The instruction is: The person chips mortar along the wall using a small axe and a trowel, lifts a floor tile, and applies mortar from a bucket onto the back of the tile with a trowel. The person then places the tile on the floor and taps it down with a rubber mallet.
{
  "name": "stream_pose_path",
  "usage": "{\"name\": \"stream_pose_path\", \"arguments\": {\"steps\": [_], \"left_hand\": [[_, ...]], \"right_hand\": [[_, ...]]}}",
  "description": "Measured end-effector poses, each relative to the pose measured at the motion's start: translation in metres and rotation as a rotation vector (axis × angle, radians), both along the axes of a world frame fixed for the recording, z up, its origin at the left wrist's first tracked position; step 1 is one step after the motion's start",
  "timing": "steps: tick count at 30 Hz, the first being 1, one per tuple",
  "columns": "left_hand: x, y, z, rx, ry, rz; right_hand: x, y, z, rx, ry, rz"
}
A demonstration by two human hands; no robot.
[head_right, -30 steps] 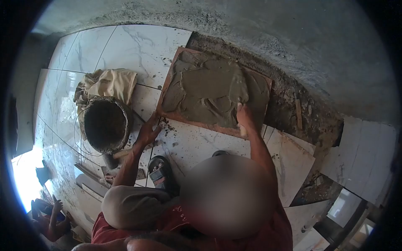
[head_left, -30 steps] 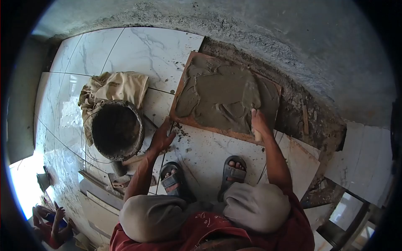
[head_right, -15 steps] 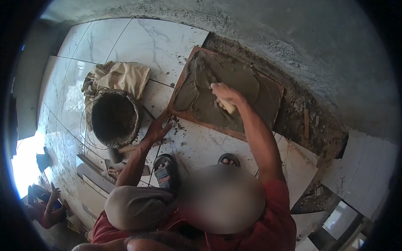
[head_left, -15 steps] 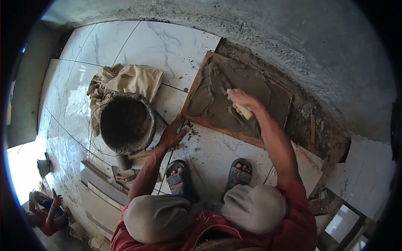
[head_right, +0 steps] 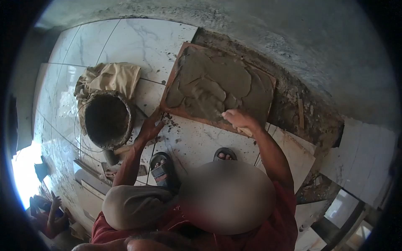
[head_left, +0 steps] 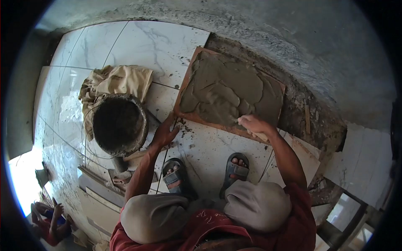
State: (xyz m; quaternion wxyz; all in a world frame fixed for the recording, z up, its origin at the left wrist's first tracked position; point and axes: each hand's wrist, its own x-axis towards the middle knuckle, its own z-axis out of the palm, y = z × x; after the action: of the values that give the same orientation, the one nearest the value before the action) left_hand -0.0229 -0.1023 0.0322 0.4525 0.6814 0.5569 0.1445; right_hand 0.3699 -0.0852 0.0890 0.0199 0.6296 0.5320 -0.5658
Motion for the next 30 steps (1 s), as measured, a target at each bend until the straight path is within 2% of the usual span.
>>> {"name": "stream_pose_path", "arguments": {"steps": [1,3,5,6,8,9,11,13,15,16,17,19,20,22,26,28,29,30], "left_hand": [[0.002,0.001,0.005,-0.04,0.008,-0.008],[0.0,0.001,-0.004,-0.056,-0.009,-0.019],[-0.001,0.003,-0.008,-0.068,-0.023,-0.02],[0.0,0.003,-0.008,-0.054,-0.017,-0.017],[-0.001,-0.001,-0.011,-0.042,-0.011,-0.009],[-0.001,-0.001,-0.012,-0.013,0.012,-0.019],[-0.001,0.001,-0.011,0.026,0.036,-0.034],[0.0,0.001,-0.008,-0.008,0.041,-0.025],[-0.001,0.001,-0.012,-0.012,0.018,-0.028],[-0.001,0.002,-0.012,-0.02,-0.002,-0.017],[-0.002,0.002,-0.013,-0.016,-0.005,-0.025],[0.0,0.001,-0.012,-0.039,-0.017,-0.001],[0.0,0.0,-0.012,-0.035,-0.022,0.0],[-0.001,-0.001,-0.014,-0.001,0.014,-0.005],[-0.001,-0.001,-0.014,-0.018,-0.03,-0.003],[0.006,0.004,0.005,-0.088,-0.008,-0.007],[0.005,0.003,-0.002,-0.093,-0.008,-0.014],[0.001,0.002,-0.013,-0.065,-0.016,-0.013]], "right_hand": [[-0.001,-0.002,0.004,0.065,-0.038,0.172],[0.013,-0.011,-0.001,0.073,-0.134,0.162],[0.056,-0.026,-0.038,0.563,-0.199,0.283],[0.077,-0.035,-0.054,0.559,-0.206,0.28],[0.106,-0.049,-0.078,0.617,-0.413,0.162],[0.097,-0.051,-0.066,0.619,-0.413,0.162],[0.055,-0.052,-0.025,-0.039,-0.073,-0.546],[0.044,-0.05,-0.02,-0.006,-0.007,-0.491],[0.045,-0.036,-0.009,-0.065,-0.099,-0.111],[0.055,-0.035,-0.023,0.219,-0.129,0.02],[0.074,-0.034,-0.031,0.222,-0.134,0.012],[0.095,-0.028,-0.021,0.382,-0.438,-0.013],[0.106,-0.026,-0.014,0.385,-0.442,-0.012],[0.12,-0.022,0.005,0.375,-0.63,-0.128],[0.104,-0.045,0.062,0.431,-0.657,-0.177],[0.088,-0.064,0.073,0.851,-0.501,-0.338],[0.082,-0.074,0.07,0.844,-0.505,-0.343],[0.075,-0.084,0.066,0.976,-0.509,-0.396]]}}
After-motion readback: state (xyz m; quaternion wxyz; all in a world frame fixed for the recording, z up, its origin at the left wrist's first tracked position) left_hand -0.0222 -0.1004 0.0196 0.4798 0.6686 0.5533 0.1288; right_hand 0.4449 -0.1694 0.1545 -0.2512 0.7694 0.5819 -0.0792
